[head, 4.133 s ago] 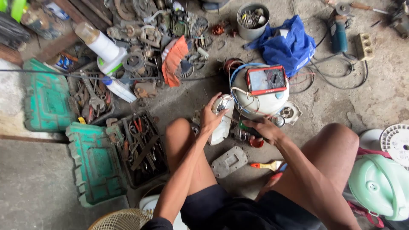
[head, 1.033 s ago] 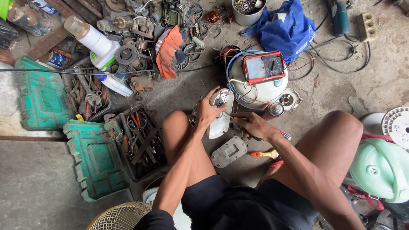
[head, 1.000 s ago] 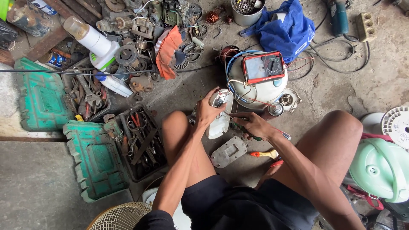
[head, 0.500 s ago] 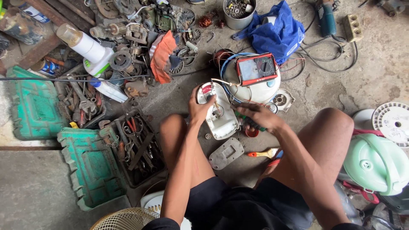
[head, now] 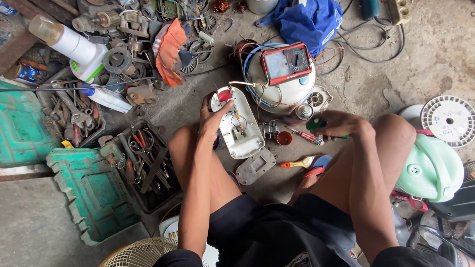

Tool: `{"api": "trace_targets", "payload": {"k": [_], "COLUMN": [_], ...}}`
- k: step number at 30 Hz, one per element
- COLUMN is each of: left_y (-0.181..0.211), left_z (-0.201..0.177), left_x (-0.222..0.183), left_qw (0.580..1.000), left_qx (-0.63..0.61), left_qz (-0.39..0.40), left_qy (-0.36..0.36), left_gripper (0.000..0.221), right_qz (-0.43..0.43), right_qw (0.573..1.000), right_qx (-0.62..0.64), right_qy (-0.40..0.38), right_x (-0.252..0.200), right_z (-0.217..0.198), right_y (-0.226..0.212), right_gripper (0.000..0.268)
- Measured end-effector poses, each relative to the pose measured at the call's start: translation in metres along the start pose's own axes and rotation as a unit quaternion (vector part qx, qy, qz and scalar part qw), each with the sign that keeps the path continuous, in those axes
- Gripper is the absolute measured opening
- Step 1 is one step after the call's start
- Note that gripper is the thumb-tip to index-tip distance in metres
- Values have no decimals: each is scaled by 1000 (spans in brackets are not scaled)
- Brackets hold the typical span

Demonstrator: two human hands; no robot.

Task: Repairing the internal electrical components of a fan base using a multimeter and screwdriver.

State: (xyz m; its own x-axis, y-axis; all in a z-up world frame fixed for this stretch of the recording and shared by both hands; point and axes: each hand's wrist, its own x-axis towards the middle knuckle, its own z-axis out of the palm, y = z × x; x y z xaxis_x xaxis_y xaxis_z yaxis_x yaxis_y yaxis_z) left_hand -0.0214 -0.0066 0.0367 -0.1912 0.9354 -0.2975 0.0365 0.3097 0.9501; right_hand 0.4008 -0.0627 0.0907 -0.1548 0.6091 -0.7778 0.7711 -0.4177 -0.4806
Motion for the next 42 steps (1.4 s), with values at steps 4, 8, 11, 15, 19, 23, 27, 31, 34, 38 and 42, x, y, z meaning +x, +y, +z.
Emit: {"api": "trace_targets", "payload": {"k": [4,8,11,15,19,23,27,31,34,38,42], "left_y": [4,4,0,2,-4,-4,5,1,4,-6,-5], "left_z": [3,8,10,4,6,10,13,14,16,16,16], "left_x": [3,15,17,13,14,9,1,3,4,15,14], "left_qw": [1000,998,996,991,993,993,988,984,981,972,958], "left_qx": [-9,-30,-54,-90,-87,-93,-128,-116,-109,-121,-129], "left_qz": [-21,-52,-77,-92,-78,-47,13,52,74,89,105], "left_qy": [2,-6,-3,-19,-36,-52,-87,-122,-143,-182,-234], "left_gripper": [92,102,110,98,92,97,97,100,103,106,113], "right_qz": [97,110,79,42,-91,-46,1,24,50,-80,-262], "right_qw": [984,971,966,935,812,863,944,957,967,976,939], "right_qx": [-105,-195,-234,-333,-442,-378,-299,-276,-249,-204,4], "right_qy": [-104,-89,-78,-120,369,333,141,86,29,-1,221], "right_x": [44,146,253,311,297,289,303,317,281,120,23], "right_z": [42,134,164,198,258,246,221,215,182,81,43], "right_y": [17,108,162,211,281,278,249,212,142,-31,-74], "right_gripper": [50,22,17,44,22,47,51,38,32,25,33]}}
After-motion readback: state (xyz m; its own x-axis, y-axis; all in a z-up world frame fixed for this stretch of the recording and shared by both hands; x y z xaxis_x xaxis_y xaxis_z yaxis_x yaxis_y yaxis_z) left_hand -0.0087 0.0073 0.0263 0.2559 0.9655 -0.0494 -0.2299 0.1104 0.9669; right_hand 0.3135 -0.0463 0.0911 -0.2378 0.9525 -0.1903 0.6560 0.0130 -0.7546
